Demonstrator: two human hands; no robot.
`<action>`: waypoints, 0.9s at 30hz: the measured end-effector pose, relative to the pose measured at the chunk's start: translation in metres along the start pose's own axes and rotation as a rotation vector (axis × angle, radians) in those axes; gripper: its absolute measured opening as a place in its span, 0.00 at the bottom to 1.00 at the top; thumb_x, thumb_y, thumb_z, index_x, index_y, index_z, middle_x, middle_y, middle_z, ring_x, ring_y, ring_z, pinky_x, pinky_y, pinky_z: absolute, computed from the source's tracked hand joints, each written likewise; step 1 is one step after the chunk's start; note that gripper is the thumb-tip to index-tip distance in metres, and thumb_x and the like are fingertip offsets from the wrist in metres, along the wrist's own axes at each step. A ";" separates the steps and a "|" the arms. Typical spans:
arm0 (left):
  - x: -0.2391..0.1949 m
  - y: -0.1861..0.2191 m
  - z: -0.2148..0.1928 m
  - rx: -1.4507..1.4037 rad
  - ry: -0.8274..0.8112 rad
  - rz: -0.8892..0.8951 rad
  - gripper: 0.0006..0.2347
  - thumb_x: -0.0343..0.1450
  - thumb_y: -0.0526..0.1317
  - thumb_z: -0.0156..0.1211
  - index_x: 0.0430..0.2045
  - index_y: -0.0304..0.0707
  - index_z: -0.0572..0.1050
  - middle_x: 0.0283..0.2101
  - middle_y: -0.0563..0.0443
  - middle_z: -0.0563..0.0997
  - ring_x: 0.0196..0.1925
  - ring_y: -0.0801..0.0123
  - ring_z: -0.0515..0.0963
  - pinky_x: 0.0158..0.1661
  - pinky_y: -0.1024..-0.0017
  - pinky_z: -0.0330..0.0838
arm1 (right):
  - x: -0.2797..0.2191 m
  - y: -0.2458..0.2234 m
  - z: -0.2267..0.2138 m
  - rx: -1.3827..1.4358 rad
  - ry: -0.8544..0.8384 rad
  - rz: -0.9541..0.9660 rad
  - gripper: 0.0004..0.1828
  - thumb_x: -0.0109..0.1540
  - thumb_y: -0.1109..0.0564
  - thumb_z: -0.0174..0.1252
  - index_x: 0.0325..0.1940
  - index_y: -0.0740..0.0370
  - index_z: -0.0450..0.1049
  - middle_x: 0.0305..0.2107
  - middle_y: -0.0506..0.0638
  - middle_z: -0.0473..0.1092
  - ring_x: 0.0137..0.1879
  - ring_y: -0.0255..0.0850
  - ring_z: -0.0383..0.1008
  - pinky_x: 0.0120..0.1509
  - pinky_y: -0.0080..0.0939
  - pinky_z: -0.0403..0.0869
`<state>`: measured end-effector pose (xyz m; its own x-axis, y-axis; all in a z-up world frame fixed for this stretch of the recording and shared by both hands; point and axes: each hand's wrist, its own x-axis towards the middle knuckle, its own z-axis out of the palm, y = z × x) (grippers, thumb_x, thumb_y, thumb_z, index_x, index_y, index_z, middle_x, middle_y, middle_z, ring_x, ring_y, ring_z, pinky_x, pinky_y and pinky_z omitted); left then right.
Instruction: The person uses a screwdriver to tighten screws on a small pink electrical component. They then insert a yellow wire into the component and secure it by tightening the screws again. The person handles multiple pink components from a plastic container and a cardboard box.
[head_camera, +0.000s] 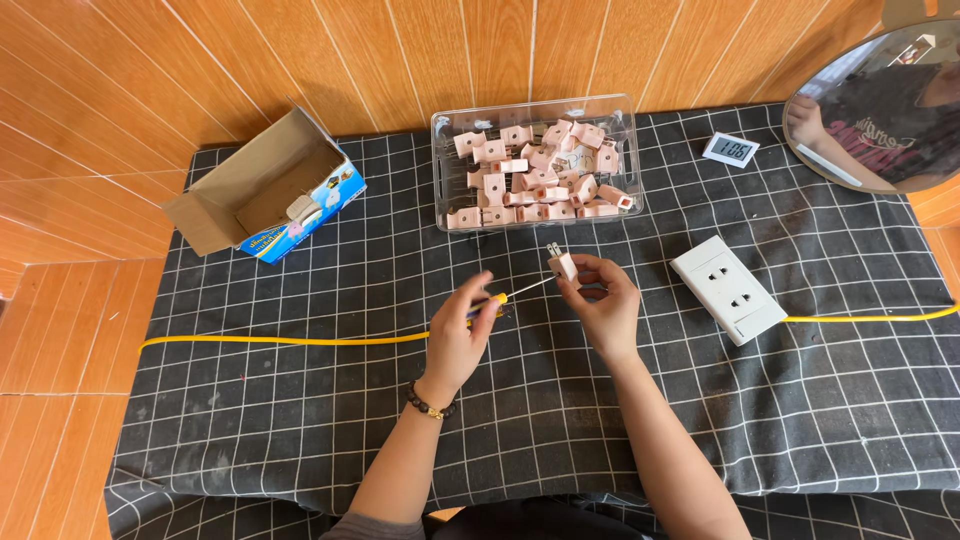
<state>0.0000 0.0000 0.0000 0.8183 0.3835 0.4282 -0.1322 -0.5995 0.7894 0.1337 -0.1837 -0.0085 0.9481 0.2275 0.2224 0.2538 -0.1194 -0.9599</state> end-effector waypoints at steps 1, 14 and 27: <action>0.002 0.002 0.000 -0.001 -0.002 0.001 0.16 0.76 0.36 0.60 0.59 0.38 0.72 0.37 0.38 0.84 0.36 0.51 0.85 0.33 0.63 0.83 | 0.000 0.000 -0.001 -0.001 0.002 0.000 0.20 0.55 0.65 0.75 0.49 0.71 0.80 0.40 0.61 0.77 0.39 0.43 0.77 0.44 0.43 0.82; 0.003 0.004 0.000 0.015 -0.012 0.107 0.12 0.75 0.33 0.59 0.52 0.40 0.78 0.39 0.46 0.83 0.41 0.57 0.83 0.38 0.67 0.81 | 0.001 0.001 0.001 -0.030 -0.012 0.010 0.21 0.55 0.64 0.75 0.51 0.71 0.80 0.40 0.61 0.77 0.40 0.45 0.77 0.44 0.43 0.82; 0.000 0.006 0.006 0.048 -0.001 0.132 0.10 0.76 0.33 0.59 0.50 0.41 0.80 0.37 0.46 0.83 0.39 0.56 0.85 0.33 0.67 0.84 | -0.001 0.000 0.001 -0.050 0.003 0.008 0.22 0.55 0.64 0.75 0.52 0.69 0.81 0.37 0.60 0.76 0.41 0.43 0.75 0.44 0.41 0.81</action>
<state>0.0027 -0.0076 0.0023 0.7961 0.2985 0.5264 -0.2118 -0.6774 0.7045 0.1327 -0.1825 -0.0094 0.9507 0.2236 0.2150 0.2551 -0.1694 -0.9519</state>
